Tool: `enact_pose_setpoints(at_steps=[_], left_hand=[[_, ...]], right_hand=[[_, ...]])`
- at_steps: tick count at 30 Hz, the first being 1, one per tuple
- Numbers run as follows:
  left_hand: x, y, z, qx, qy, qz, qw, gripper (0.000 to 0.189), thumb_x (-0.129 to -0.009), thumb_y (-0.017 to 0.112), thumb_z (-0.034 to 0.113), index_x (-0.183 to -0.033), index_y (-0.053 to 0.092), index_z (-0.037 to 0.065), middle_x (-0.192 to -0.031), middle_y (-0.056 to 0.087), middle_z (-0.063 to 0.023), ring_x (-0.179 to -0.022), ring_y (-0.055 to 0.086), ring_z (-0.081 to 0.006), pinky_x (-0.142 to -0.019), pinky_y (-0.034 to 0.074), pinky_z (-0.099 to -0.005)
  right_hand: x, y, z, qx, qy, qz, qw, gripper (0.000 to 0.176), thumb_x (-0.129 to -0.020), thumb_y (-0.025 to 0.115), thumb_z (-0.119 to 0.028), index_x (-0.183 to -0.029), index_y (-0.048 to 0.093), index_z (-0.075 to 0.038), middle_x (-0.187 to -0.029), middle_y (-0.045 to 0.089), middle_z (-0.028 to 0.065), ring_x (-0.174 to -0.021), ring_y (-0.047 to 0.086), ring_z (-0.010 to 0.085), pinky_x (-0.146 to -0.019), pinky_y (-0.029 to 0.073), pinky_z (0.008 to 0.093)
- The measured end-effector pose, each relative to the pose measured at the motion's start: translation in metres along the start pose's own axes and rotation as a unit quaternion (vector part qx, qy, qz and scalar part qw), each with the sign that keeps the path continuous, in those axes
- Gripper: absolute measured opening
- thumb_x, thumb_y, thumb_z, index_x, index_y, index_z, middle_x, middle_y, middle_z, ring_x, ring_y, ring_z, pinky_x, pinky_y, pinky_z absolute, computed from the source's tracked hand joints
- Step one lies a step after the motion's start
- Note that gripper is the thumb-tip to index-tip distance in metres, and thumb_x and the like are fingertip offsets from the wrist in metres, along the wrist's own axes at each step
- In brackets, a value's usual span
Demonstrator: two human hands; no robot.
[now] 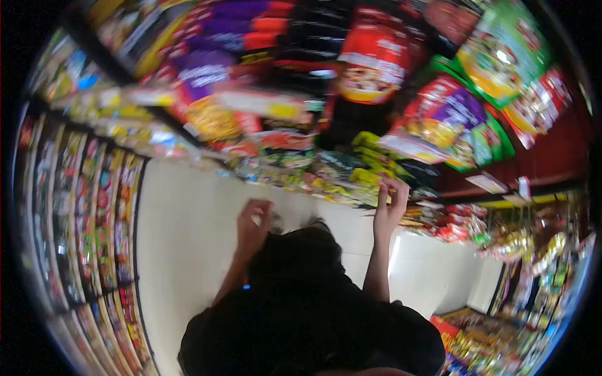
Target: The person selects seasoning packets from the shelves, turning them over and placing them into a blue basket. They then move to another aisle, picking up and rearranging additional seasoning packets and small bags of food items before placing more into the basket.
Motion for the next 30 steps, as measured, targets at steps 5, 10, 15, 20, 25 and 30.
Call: enact_pose_setpoints(at_steps=[5, 10, 15, 20, 25, 30], left_hand=[[-0.085, -0.177, 0.010, 0.013, 0.012, 0.291, 0.957, 0.017, -0.103, 0.061, 0.014, -0.111, 0.067, 0.000, -0.108, 0.068, -0.0075, -0.100, 0.064, -0.0155, -0.088, 0.053, -0.0313], [-0.158, -0.188, 0.007, -0.017, 0.042, 0.299, 0.953, 0.026, -0.101, 0.067, 0.019, -0.119, 0.062, 0.000, -0.122, 0.065, -0.0107, -0.114, 0.063, -0.0198, -0.089, 0.054, -0.0327], [-0.153, -0.173, 0.010, -0.054, 0.053, 0.276, 0.958, 0.040, -0.099, 0.070, 0.021, -0.128, 0.055, -0.002, -0.123, 0.064, -0.0145, -0.110, 0.066, -0.0206, -0.084, 0.056, -0.0322], [-0.171, -0.137, 0.033, -0.102, 0.124, 0.253, 0.954, 0.088, -0.092, 0.076, 0.019, -0.157, 0.024, -0.005, -0.146, 0.045, -0.0286, -0.137, 0.044, -0.0415, -0.114, 0.037, -0.0457], [-0.186, -0.125, 0.035, -0.015, 0.164, 0.325, 0.931, 0.090, -0.088, 0.081, 0.021, -0.155, 0.027, -0.005, -0.140, 0.049, -0.0242, -0.134, 0.047, -0.0339, -0.111, 0.042, -0.0414], [-0.183, -0.136, -0.022, 0.085, -0.041, 0.223, 0.970, 0.047, -0.093, 0.078, 0.025, -0.123, 0.059, -0.005, -0.111, 0.062, -0.0127, -0.103, 0.060, -0.0211, -0.092, 0.048, -0.0329]], right_hand=[[0.039, 0.075, -0.036, -0.079, 0.013, -0.147, 0.986, 0.010, -0.095, 0.063, 0.003, -0.103, 0.067, -0.002, -0.102, 0.062, 0.0097, -0.093, 0.061, 0.0204, -0.081, 0.053, 0.0294], [0.044, 0.105, -0.075, -0.065, -0.070, -0.203, 0.975, 0.012, -0.091, 0.064, 0.006, -0.098, 0.069, -0.002, -0.097, 0.061, 0.0103, -0.090, 0.061, 0.0205, -0.076, 0.051, 0.0295], [0.066, 0.113, -0.077, -0.054, -0.070, -0.233, 0.969, 0.012, -0.093, 0.063, 0.005, -0.098, 0.070, -0.003, -0.100, 0.061, 0.0085, -0.093, 0.061, 0.0185, -0.075, 0.053, 0.0276], [0.091, 0.102, -0.067, -0.045, -0.022, -0.224, 0.973, 0.013, -0.093, 0.062, 0.005, -0.098, 0.072, -0.002, -0.096, 0.062, 0.0096, -0.078, 0.062, 0.0177, -0.068, 0.051, 0.0282], [0.102, 0.079, -0.058, -0.035, 0.008, -0.212, 0.977, 0.015, -0.093, 0.062, 0.006, -0.098, 0.073, -0.004, -0.094, 0.060, 0.0086, -0.076, 0.061, 0.0175, -0.066, 0.050, 0.0290], [0.117, 0.067, -0.046, -0.046, 0.039, -0.190, 0.980, 0.017, -0.093, 0.061, 0.006, -0.099, 0.073, -0.004, -0.094, 0.061, 0.0096, -0.076, 0.062, 0.0192, -0.067, 0.052, 0.0303]])
Point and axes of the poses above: each hand's wrist, its own x-axis away from the middle knuckle, its own y-axis out of the palm, z = x × y, the point moved 5 cm from there along -x, towards the middle knuckle
